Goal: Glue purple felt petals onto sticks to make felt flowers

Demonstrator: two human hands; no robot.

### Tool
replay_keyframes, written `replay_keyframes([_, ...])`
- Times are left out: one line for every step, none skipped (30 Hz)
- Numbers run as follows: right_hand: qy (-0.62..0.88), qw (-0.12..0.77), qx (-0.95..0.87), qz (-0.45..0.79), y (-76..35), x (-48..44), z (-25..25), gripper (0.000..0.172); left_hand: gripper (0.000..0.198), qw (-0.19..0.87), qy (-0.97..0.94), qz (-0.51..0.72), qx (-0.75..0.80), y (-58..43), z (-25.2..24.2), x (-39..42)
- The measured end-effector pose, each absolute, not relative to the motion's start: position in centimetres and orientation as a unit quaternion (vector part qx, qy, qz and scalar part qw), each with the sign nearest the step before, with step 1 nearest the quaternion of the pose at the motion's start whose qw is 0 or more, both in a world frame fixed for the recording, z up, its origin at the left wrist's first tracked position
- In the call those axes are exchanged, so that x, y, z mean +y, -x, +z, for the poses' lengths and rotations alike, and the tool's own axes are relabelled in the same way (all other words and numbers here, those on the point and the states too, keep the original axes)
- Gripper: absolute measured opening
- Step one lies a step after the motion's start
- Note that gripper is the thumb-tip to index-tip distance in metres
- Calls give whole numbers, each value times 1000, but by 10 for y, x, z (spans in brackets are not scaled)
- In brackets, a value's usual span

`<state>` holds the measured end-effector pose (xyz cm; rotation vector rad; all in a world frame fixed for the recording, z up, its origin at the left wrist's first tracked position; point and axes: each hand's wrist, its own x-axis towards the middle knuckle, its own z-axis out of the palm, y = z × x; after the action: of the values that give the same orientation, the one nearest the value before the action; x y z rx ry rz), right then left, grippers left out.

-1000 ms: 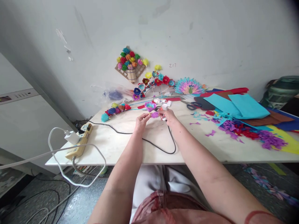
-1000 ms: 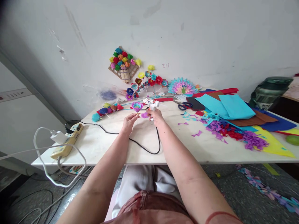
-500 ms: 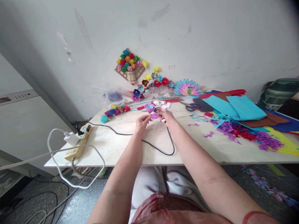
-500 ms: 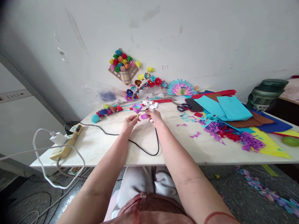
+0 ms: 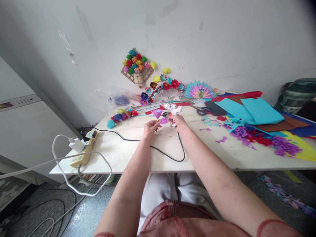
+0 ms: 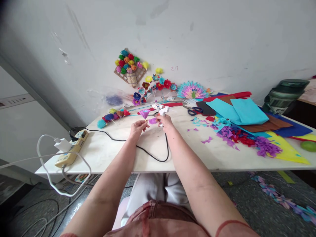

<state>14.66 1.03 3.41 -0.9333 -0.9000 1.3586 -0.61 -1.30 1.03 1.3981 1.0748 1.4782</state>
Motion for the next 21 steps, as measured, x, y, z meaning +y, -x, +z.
replay_keyframes([401, 590, -387, 584, -147, 11, 34, 15, 35, 409, -554, 588, 424, 6, 11, -13])
replay_keyframes([401, 589, -386, 585, -148, 11, 34, 15, 34, 409, -552, 591, 422, 6, 11, -14])
replay_keyframes([403, 589, -383, 586, -148, 11, 33, 16, 34, 408, -551, 595, 420, 5, 11, -14])
replay_keyframes([406, 588, -381, 587, -148, 12, 33, 17, 33, 405, -550, 599, 419, 5, 11, -14])
replay_keyframes([409, 588, -378, 587, -149, 12, 33, 17, 33, 401, -549, 602, 418, 5, 11, -14])
replay_keyframes([410, 587, -377, 587, -149, 13, 33, 18, 32, 396, -549, 605, 419, 4, 11, -14])
replay_keyframes([411, 586, -377, 588, -149, 13, 33, 19, 30, 389, -548, 609, 420, 4, 11, -14])
replay_keyframes([410, 584, -378, 590, -149, 14, 33, 19, 29, 382, -548, 613, 422, 4, 11, -13])
replay_keyframes([409, 583, -379, 591, -149, 14, 33, 20, 27, 373, -547, 618, 424, 4, 10, -13])
replay_keyframes([407, 583, -380, 591, -150, 14, 32, 20, 25, 362, -545, 623, 427, 4, 10, -13])
replay_keyframes([406, 583, -380, 592, -150, 14, 32, 20, 23, 351, -545, 628, 430, 4, 10, -12])
replay_keyframes([406, 584, -380, 591, -150, 14, 32, 19, 21, 341, -544, 633, 433, 4, 9, -12])
replay_keyframes([406, 586, -379, 590, -150, 13, 32, 19, 19, 332, -543, 637, 435, 4, 9, -12])
replay_keyframes([407, 586, -378, 590, -150, 13, 32, 18, 17, 326, -542, 640, 437, 4, 9, -11])
replay_keyframes([407, 586, -377, 590, -150, 13, 32, 17, 16, 323, -540, 643, 437, 4, 8, -10])
replay_keyframes([407, 586, -377, 591, -150, 13, 32, 16, 15, 322, -538, 645, 436, 5, 8, -10])
replay_keyframes([407, 585, -376, 591, -150, 13, 32, 15, 15, 323, -536, 647, 435, 5, 7, -9])
replay_keyframes([407, 585, -376, 592, -150, 13, 32, 15, 15, 324, -536, 647, 434, 5, 7, -9])
replay_keyframes([405, 585, -377, 593, -150, 13, 32, 14, 16, 325, -537, 647, 434, 5, 6, -8])
replay_keyframes([404, 586, -378, 593, -150, 13, 32, 14, 17, 327, -538, 645, 433, 5, 6, -8])
replay_keyframes([402, 586, -380, 592, -150, 13, 32, 14, 18, 329, -538, 644, 434, 5, 6, -7])
